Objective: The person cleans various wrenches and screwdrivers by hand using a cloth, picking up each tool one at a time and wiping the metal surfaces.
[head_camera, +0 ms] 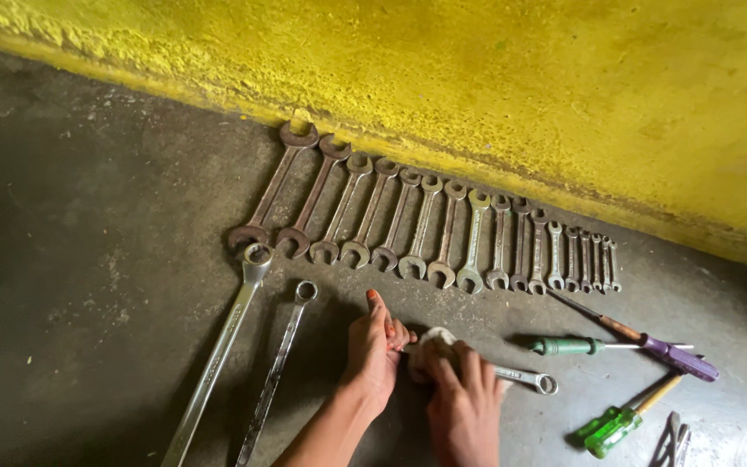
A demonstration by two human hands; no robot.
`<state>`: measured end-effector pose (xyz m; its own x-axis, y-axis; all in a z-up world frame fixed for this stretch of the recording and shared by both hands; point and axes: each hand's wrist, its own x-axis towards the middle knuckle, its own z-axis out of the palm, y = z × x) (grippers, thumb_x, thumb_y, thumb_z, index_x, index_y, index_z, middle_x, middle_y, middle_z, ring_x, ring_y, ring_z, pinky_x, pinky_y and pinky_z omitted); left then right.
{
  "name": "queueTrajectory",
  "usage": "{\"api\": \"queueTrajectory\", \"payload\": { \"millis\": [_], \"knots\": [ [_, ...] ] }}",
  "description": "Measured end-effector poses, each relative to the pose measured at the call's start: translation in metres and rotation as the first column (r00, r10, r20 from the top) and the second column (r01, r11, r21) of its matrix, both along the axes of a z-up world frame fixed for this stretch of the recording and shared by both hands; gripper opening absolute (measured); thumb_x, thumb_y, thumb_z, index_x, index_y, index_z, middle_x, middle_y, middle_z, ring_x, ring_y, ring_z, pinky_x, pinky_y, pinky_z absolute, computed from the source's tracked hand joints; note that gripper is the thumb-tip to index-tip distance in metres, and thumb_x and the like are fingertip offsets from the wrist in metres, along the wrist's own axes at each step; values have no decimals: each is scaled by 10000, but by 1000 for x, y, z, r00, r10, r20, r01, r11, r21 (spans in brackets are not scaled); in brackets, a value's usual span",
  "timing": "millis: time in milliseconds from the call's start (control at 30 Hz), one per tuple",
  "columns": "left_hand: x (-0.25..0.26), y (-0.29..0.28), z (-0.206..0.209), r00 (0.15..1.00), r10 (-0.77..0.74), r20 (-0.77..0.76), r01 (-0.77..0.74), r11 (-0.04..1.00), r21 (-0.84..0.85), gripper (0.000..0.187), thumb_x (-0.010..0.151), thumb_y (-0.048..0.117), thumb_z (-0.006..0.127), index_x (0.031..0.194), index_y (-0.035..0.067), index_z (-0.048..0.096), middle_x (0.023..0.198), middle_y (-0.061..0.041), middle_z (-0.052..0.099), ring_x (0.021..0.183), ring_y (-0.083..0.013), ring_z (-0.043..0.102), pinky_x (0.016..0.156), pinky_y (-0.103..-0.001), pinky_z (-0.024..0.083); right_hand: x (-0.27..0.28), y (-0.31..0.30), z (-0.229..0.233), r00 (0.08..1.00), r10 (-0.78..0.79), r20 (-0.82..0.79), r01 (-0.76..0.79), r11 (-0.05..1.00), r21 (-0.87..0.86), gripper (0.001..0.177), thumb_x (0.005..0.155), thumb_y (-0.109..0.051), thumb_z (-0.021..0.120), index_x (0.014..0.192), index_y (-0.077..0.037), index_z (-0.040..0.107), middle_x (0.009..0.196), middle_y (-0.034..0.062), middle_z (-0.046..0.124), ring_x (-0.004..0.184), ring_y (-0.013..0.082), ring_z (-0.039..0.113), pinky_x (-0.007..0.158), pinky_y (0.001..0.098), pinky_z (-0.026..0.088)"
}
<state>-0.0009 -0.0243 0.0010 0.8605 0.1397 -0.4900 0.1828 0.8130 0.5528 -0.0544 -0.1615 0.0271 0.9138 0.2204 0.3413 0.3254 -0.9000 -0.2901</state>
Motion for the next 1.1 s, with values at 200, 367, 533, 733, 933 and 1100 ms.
{"api": "queueTrajectory", "payload": {
  "millis": [200, 367, 533, 733, 933, 1100],
  "knots": [
    [-3, -1, -18, 998, -4, 70, 7, 999, -38, 539, 1056, 451, 450, 624, 137, 381, 530, 14, 307, 514, -135, 311, 708, -375, 471, 1, -89, -9, 971, -238, -8, 236, 966, -105, 457, 750, 47, 634, 1152, -149, 726, 1297, 115, 603, 1091, 321, 561, 839, 466, 461],
    [1, 1, -15, 998, 35, 58, -33, 999, -28, 564, 1056, 469, 468, 605, 151, 355, 522, 24, 285, 506, -123, 295, 684, -379, 467, 19, -189, -18, 906, -417, -74, 423, 900, 110, 52, 892, -95, 700, 925, -105, 739, 854, 128, 682, 788, 330, 678, 715, 433, 529],
    [4, -2, -17, 998, 39, 40, -38, 999, -33, 534, 1053, 439, 469, 615, 148, 372, 519, 13, 292, 511, -135, 312, 687, -381, 460, 6, -204, -35, 901, -433, -37, 400, 792, 461, 173, 926, -199, 724, 1048, -84, 683, 1024, 114, 709, 849, 225, 707, 705, 354, 564],
    [-2, 0, -18, 1000, 6, 26, -5, 1000, -25, 538, 1062, 440, 448, 617, 149, 371, 514, 23, 272, 501, -126, 290, 704, -371, 462, -8, -126, -17, 930, -351, -106, 346, 936, -59, 236, 785, -170, 705, 1012, -116, 671, 1099, 103, 668, 942, 306, 694, 787, 431, 557],
    [2, 2, -7, 999, -27, 18, 27, 1000, 10, 527, 1061, 431, 446, 619, 155, 366, 518, 16, 262, 513, -129, 283, 709, -370, 457, 10, -106, 20, 790, -456, -409, 360, 886, -292, 408, 776, -235, 705, 1125, -77, 565, 1112, 141, 630, 912, 362, 703, 754, 459, 587],
    [2, 2, -4, 1000, -27, 1, 27, 999, 35, 557, 1068, 454, 440, 604, 162, 343, 522, 31, 244, 507, -117, 254, 704, -367, 464, 27, -97, 27, 630, -558, -541, 603, 790, -112, 219, 798, -164, 678, 998, -119, 756, 898, 171, 713, 822, 393, 697, 727, 453, 538]
  ]
}}
